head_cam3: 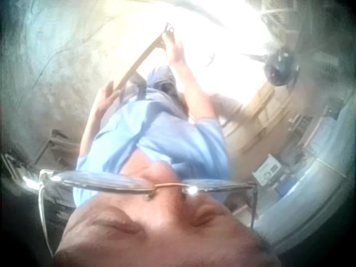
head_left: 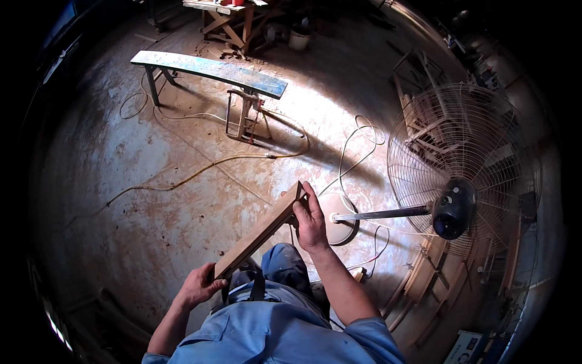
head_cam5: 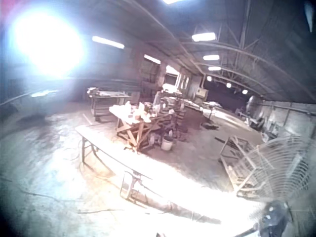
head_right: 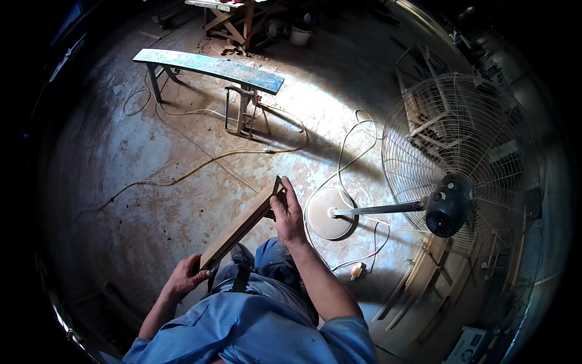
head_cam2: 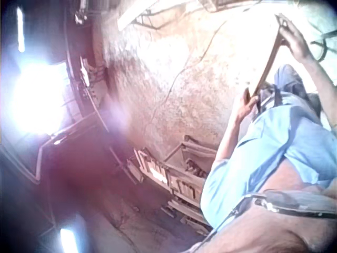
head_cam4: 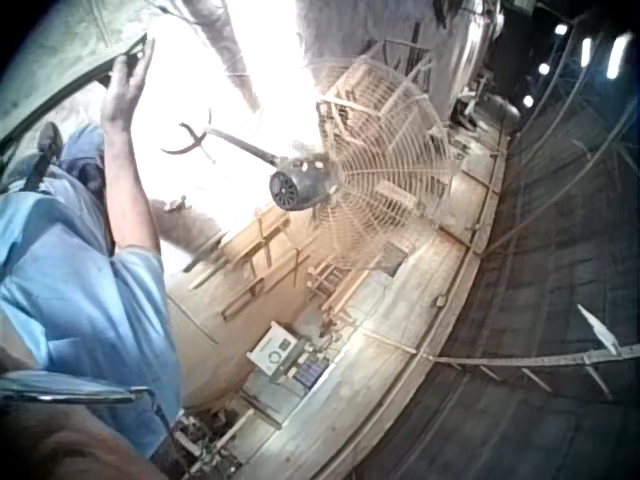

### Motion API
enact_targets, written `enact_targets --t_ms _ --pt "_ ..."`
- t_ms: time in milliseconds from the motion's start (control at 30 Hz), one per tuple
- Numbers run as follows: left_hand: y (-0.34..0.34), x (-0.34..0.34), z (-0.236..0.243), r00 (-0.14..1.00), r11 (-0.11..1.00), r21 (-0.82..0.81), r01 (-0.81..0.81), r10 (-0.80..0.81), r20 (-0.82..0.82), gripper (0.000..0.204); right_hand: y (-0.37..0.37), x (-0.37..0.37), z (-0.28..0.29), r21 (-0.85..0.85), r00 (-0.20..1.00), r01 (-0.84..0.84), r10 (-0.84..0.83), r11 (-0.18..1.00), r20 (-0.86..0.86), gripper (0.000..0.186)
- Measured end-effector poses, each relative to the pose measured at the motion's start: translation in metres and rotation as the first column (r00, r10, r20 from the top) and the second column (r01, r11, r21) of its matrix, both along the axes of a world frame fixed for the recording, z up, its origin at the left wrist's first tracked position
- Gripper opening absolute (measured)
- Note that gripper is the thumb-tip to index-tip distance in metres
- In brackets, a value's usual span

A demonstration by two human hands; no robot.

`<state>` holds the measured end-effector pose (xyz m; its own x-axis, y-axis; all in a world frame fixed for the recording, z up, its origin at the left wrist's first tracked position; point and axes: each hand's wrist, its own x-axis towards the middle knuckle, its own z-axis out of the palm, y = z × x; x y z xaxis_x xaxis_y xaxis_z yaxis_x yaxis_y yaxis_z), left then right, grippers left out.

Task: The person uses an angle grinder to smooth the edges of wooden planks on a workbench. They then apply a liquid finish to the planks using a brush and place the finished pieces onto a wooden rack.

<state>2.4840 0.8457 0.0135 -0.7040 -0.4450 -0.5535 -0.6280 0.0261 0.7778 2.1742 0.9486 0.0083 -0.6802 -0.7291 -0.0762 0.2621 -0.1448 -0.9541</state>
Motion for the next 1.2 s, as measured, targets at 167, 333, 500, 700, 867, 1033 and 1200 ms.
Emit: enact_targets --t_ms 167,333,500,700,867,1033,1200 --pt "-0.09 -0.095 -0.009 0.991 0.987 -0.119 0.11 -0.099 0.091 0.061 -0.077 -0.089 -0.019 -0.077 0.995 0.089 -0.085 0.993 0.056 0.048" --pt "-0.168 -0.216 -0.025 0.987 0.961 -0.269 0.07 -0.028 0.158 0.041 -0.172 -0.215 -0.05 -0.113 0.989 0.134 -0.126 0.984 0.078 0.039" --pt "-0.239 -0.358 -0.009 0.982 0.934 -0.356 0.007 0.06 0.177 0.038 -0.277 -0.358 -0.051 -0.02 0.959 0.278 -0.279 0.96 -0.058 0.024" --pt "-0.311 -0.528 0.01 0.993 0.953 -0.291 -0.088 0.107 0.047 0.033 -0.367 -0.52 -0.029 -0.09 0.937 0.349 -0.347 0.933 0.041 0.02" --pt "-0.39 -0.648 -0.016 1.0 0.983 -0.185 -0.018 0.02 0.008 0.031 -0.407 -0.643 -0.034 -0.015 0.925 0.366 -0.362 0.931 0.116 0.021" --pt "-0.491 -0.802 -0.076 0.979 0.984 -0.002 0.177 -0.176 -0.101 0.036 -0.401 -0.778 -0.044 0.145 0.928 0.371 -0.361 0.917 -0.089 0.021" --pt "-0.567 -0.968 -0.053 0.773 0.769 -0.172 0.616 -0.632 -0.052 0.056 -0.387 -0.891 -0.036 0.21 0.716 0.696 -0.683 0.686 -0.143 0.024"
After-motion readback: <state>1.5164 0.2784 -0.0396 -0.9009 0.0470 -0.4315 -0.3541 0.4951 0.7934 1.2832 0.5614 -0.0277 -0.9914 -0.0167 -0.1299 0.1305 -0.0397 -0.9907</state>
